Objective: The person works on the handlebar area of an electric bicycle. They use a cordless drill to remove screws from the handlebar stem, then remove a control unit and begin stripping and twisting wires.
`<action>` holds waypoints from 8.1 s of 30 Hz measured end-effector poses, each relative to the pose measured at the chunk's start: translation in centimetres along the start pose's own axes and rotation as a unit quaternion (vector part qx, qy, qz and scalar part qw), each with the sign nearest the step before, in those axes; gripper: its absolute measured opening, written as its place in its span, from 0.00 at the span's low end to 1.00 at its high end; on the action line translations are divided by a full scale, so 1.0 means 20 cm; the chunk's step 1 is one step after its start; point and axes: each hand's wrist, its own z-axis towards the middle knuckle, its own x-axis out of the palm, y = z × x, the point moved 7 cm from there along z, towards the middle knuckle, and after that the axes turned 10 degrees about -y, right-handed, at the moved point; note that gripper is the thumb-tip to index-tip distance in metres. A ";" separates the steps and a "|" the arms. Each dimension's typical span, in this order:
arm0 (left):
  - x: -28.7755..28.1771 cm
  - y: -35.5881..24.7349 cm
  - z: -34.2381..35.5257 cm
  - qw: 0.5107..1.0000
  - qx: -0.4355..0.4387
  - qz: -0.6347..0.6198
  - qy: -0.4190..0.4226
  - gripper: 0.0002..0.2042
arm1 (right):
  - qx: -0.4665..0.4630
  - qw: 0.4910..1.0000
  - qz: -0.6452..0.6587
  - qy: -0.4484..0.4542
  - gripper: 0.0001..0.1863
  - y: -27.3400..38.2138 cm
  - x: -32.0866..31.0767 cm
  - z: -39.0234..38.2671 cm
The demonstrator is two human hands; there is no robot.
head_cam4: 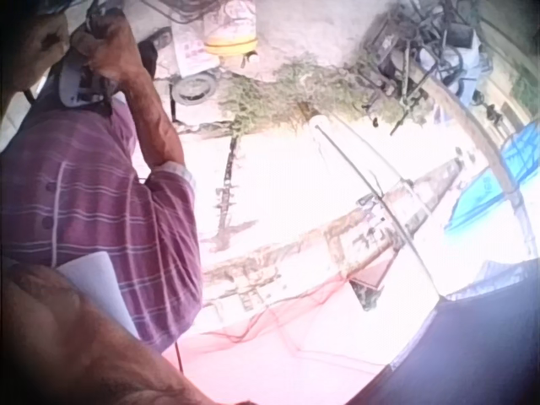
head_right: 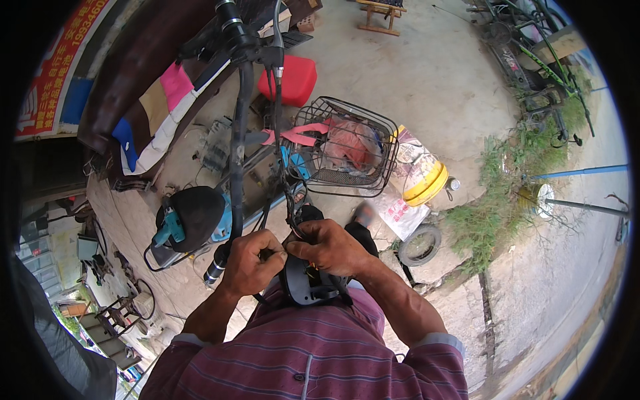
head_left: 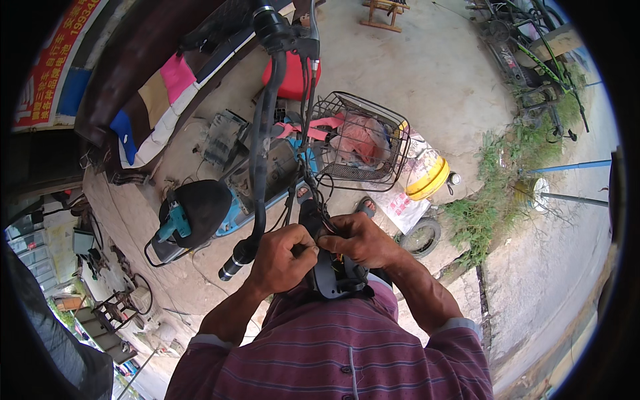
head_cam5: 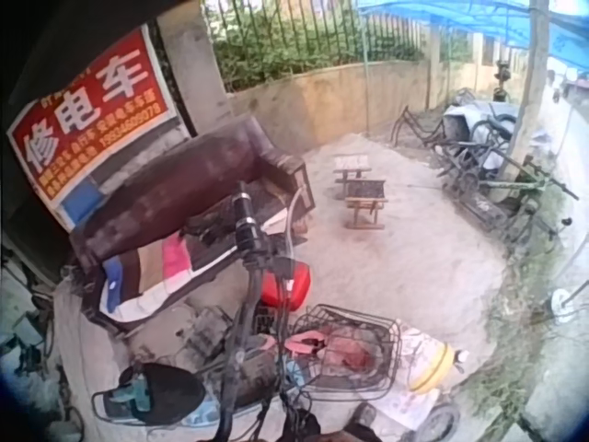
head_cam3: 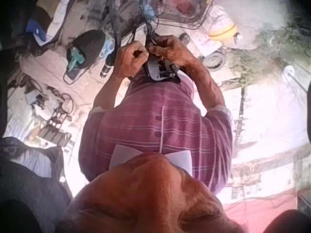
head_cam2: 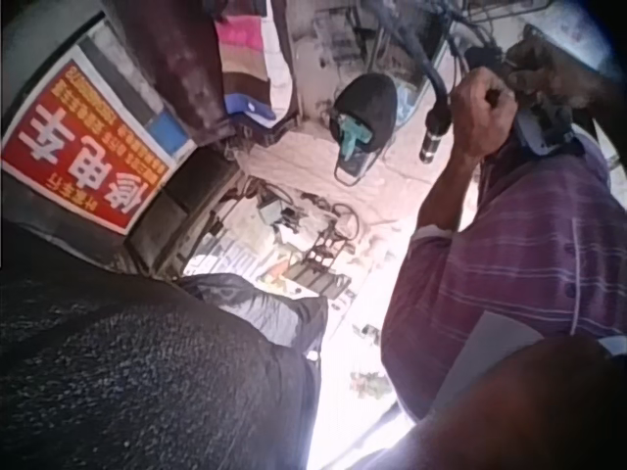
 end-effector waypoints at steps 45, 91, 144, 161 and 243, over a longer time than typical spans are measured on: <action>0.14 -0.25 0.01 0.992 0.004 -0.068 0.110 0.10 | -0.010 0.984 0.149 -0.099 0.13 0.04 -0.18 0.04; 0.09 0.04 0.13 0.982 -0.117 -0.147 0.034 0.07 | -0.013 0.975 0.215 -0.055 0.09 -0.01 -0.12 0.03; 0.21 0.20 0.12 0.821 -0.368 -0.359 0.248 0.12 | 0.011 0.983 0.160 -0.091 0.19 -0.05 -0.08 -0.05; 0.14 0.12 0.08 0.931 -0.260 -0.204 0.155 0.09 | -0.045 0.988 0.145 -0.035 0.21 -0.01 -0.04 -0.05; -0.01 -0.03 0.11 0.996 -0.066 -0.032 0.043 0.06 | -0.019 0.978 0.204 -0.030 0.24 -0.03 -0.02 -0.06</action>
